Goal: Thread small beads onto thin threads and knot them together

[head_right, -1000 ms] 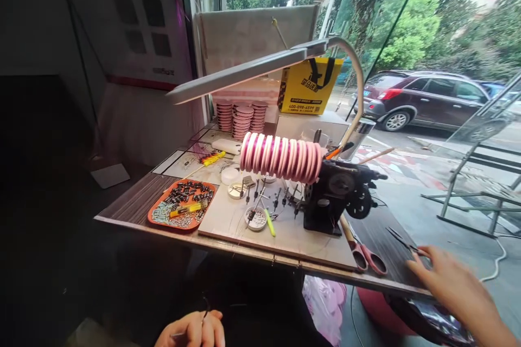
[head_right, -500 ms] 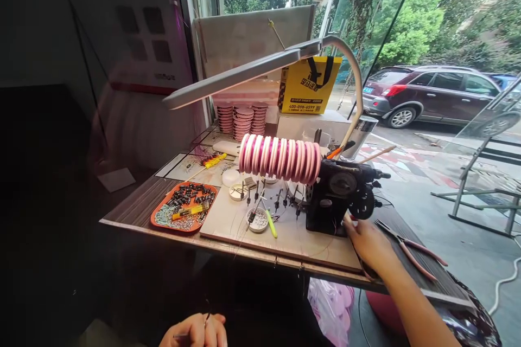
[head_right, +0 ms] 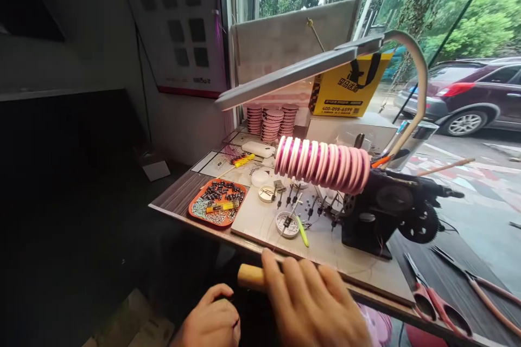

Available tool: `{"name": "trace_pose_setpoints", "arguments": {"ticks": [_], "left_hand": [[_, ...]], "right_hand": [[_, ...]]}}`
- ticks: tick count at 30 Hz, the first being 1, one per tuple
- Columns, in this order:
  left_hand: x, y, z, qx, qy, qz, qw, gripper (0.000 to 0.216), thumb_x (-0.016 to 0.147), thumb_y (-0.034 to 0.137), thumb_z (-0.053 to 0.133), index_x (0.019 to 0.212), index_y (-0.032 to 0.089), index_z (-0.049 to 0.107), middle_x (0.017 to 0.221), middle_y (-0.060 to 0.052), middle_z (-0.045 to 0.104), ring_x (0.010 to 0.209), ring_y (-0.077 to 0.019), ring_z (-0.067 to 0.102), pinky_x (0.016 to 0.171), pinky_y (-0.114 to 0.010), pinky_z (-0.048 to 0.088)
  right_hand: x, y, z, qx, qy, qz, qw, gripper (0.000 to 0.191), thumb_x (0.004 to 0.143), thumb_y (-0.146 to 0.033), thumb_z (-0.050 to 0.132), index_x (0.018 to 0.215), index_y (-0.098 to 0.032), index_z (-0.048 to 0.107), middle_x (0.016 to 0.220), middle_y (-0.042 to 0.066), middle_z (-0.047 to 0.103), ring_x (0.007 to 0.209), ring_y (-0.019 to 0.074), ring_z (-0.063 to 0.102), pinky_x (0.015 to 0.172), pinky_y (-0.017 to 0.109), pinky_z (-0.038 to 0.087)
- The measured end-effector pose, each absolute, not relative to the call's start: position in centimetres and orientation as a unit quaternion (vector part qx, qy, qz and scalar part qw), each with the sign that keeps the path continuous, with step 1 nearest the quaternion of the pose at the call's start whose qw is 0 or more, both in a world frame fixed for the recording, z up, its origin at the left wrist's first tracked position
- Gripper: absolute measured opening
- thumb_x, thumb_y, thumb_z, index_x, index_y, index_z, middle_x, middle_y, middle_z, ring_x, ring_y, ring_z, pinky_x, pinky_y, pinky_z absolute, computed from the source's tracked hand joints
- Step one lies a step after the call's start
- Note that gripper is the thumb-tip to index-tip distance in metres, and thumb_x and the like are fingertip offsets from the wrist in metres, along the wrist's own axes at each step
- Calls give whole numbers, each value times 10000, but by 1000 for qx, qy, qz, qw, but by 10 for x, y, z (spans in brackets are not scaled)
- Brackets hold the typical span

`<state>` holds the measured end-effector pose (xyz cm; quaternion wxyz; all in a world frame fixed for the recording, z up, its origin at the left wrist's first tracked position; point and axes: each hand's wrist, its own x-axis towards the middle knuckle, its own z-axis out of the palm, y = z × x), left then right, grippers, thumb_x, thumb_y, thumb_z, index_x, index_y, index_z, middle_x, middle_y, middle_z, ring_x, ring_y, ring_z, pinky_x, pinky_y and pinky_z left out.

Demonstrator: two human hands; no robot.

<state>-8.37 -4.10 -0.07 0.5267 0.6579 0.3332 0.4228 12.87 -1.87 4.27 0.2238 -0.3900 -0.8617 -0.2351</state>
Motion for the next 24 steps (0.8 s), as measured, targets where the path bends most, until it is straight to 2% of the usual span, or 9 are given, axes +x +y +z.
{"name": "trace_pose_setpoints", "arguments": {"ticks": [4,7,8,11,13,15,18,21,24], "left_hand": [[-86,-10,48,624,319,452,552,260,676,370,614,486,237,496,463,42,394,483,-137,327,712,-344,356],[-64,14,54,533,294,534,587,334,612,385,606,458,242,346,434,60,294,450,-132,283,509,-303,318],[-55,16,49,508,296,558,585,339,671,404,524,479,245,294,449,59,269,455,-134,271,504,-298,309],[-40,5,24,553,342,567,505,251,719,322,492,513,227,385,528,17,398,516,-156,358,560,-308,307],[-42,-9,18,659,426,516,344,203,668,222,591,513,223,460,542,0,446,604,-193,424,665,-336,302],[-48,-19,28,736,464,410,274,188,634,158,625,526,217,484,541,10,445,573,-178,400,664,-332,280],[-53,-17,54,782,466,308,278,289,629,112,622,483,209,393,477,68,291,470,-119,240,584,-306,214],[-49,-8,63,786,466,272,303,363,613,79,623,477,202,310,483,90,167,469,-104,93,541,-307,123],[-45,-7,56,798,466,294,246,318,599,96,661,494,203,381,486,70,275,471,-115,191,539,-302,126]], "right_hand": [[106,2,75,-269,-911,-220,222,341,871,-34,244,806,-214,527,569,-20,568,461,164,520,498,285,356],[117,7,87,-271,-935,-55,223,182,915,-150,332,905,-238,491,682,-33,597,543,139,558,514,224,399],[119,8,86,-297,-928,11,222,149,905,-159,353,947,-239,471,720,-31,605,571,129,569,520,201,411],[114,9,74,-378,-898,96,204,154,846,-125,375,929,-230,453,734,-24,614,593,123,582,527,185,414],[105,11,66,-398,-902,12,169,114,770,-130,456,832,-223,472,699,-8,610,575,164,576,512,231,392],[99,13,61,-389,-902,-118,145,146,664,-105,524,734,-223,475,646,5,592,528,200,556,489,272,352],[98,15,61,-372,-893,-218,132,215,587,-44,541,651,-231,455,545,-3,542,432,209,512,442,290,290],[102,16,61,-377,-892,-226,107,247,586,1,545,645,-225,465,526,5,545,419,223,530,420,291,275],[103,17,60,-401,-889,-209,71,250,618,27,538,689,-210,504,557,18,577,449,233,570,419,284,290]]}}
